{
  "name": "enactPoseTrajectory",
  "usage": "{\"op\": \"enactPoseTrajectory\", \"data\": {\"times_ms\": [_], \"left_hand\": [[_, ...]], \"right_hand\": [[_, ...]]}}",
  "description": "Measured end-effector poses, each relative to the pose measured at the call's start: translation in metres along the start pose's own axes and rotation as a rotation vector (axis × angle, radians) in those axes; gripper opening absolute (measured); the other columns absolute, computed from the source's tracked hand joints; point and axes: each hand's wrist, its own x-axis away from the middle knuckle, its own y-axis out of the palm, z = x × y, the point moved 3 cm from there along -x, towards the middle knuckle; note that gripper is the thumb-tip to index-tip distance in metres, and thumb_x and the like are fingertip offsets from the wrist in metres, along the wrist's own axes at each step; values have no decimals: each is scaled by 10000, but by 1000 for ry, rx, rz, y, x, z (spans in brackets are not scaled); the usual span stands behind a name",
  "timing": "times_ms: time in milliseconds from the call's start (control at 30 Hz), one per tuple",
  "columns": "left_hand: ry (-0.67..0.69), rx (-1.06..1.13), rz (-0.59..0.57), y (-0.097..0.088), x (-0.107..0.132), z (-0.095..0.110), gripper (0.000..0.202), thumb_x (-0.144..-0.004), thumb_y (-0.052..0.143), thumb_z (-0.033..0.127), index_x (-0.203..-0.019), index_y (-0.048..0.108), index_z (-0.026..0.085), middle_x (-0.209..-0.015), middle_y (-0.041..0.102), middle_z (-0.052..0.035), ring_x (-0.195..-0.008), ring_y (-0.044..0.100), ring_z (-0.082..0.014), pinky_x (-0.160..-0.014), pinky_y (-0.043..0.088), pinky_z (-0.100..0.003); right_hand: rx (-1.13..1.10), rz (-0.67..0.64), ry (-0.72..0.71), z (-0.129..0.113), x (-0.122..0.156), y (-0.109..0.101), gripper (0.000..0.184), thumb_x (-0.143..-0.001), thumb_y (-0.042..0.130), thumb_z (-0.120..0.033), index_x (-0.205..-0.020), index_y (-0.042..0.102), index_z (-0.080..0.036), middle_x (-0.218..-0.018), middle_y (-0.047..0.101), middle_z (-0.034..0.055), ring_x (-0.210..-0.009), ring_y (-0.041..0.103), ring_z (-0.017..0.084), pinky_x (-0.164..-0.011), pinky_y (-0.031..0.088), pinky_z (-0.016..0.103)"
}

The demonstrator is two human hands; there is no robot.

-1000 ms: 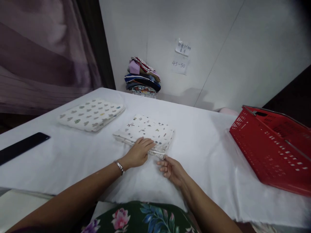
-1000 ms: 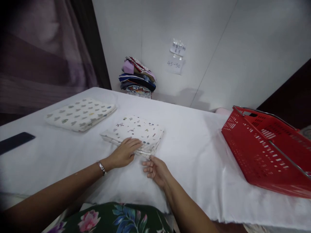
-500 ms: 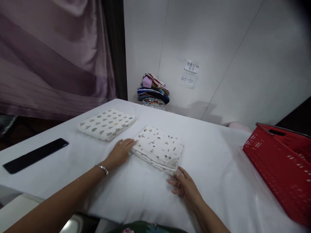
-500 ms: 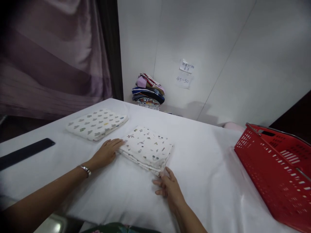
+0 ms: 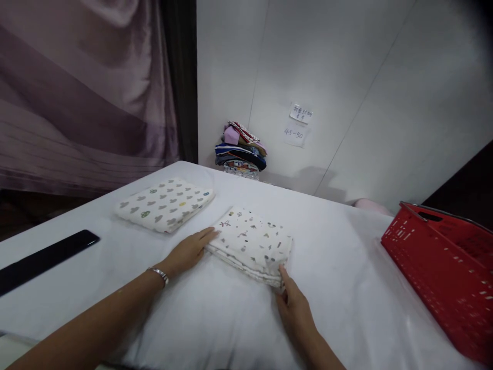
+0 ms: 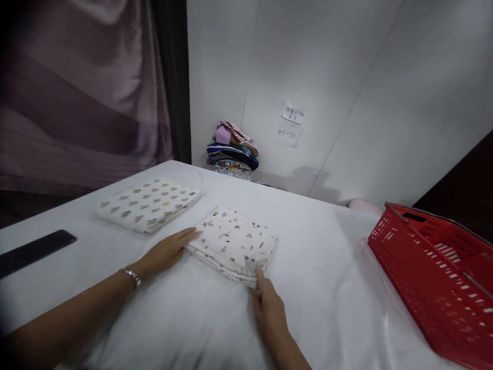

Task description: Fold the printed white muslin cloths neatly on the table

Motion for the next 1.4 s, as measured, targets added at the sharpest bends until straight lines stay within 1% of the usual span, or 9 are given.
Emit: {"op": "enactPoseTrajectory", "data": {"times_ms": [167, 300, 400, 500, 667, 800, 1000, 1133, 1400], "left_hand": [[-36, 56, 18, 0, -1, -1, 686, -721, 379, 30, -1369, 354, 254, -1419, 381, -45, -1270, 398, -197, -1057, 351, -380], [-99, 105, 26, -1, -3, -1, 683, -709, 385, 44, -1363, 361, 234, -1426, 367, -48, -1274, 395, -203, -1050, 367, -354], [-153, 168, 64, -1, -5, -2, 692, -691, 404, 65, -1362, 354, 226, -1418, 375, -45, -1270, 402, -201, -1043, 378, -337], [-225, 255, 102, -1, -7, -7, 676, -675, 445, 98, -1339, 379, 207, -1388, 414, -66, -1252, 420, -218, -1020, 399, -347], [-445, 621, 30, -4, -9, -15, 701, -703, 504, 214, -1374, 299, 195, -1375, 425, -122, -966, 606, -192, -785, 530, -313], [-519, 825, -27, -8, -6, -14, 723, -709, 530, 251, -1384, 275, 206, -1399, 395, -132, -943, 611, -174, -802, 524, -311], [-287, 506, 51, -5, -1, -6, 656, -743, 485, 204, -1378, 325, 238, -1452, 327, -85, -1219, 446, -243, -882, 491, -347], [-173, 283, 70, -4, -1, -1, 613, -783, 440, 164, -1378, 323, 252, -1488, 248, -73, -1238, 429, -238, -938, 461, -363], [-113, 194, 175, -10, -3, -3, 404, -833, 421, 260, -1233, 437, 207, -1232, 526, -75, -1086, 530, -188, -925, 460, -323]], "right_hand": [[326, 129, -244, 1, -5, -8, 686, -791, 456, -141, -1430, 267, -305, -901, 618, 59, -706, 594, 205, -564, 506, 294], [534, 229, -509, -3, -11, -19, 637, -804, 426, -87, -1410, 319, -250, -1263, 510, 149, -1125, 506, 307, -807, 502, 432], [549, 136, -719, -3, -17, -22, 648, -801, 403, -37, -1415, 298, -213, -1368, 438, 133, -1290, 355, 286, -951, 419, 470], [529, 10, -831, 0, -23, -22, 673, -766, 388, 11, -1405, 310, -188, -1306, 513, 114, -1266, 398, 237, -1006, 375, 473], [522, -72, -893, 2, -30, -22, 611, -771, 412, -6, -1358, 383, -171, -1246, 558, 122, -1209, 457, 227, -1026, 354, 502], [500, -86, -930, 3, -32, -23, 539, -805, 424, -44, -1325, 425, -185, -1225, 573, 118, -1189, 478, 226, -1026, 357, 509], [439, -44, -911, 4, -33, -26, 536, -826, 429, -78, -1347, 385, -197, -1210, 583, 115, -1167, 501, 217, -1022, 357, 506], [403, -30, -879, 2, -33, -28, 571, -817, 434, -76, -1368, 347, -201, -1195, 585, 115, -1150, 510, 217, -1021, 349, 498], [336, 47, -808, -2, -40, -40, 589, -846, 426, -97, -1398, 273, -230, -1187, 586, 101, -1125, 527, 214, -1019, 346, 487]]}}
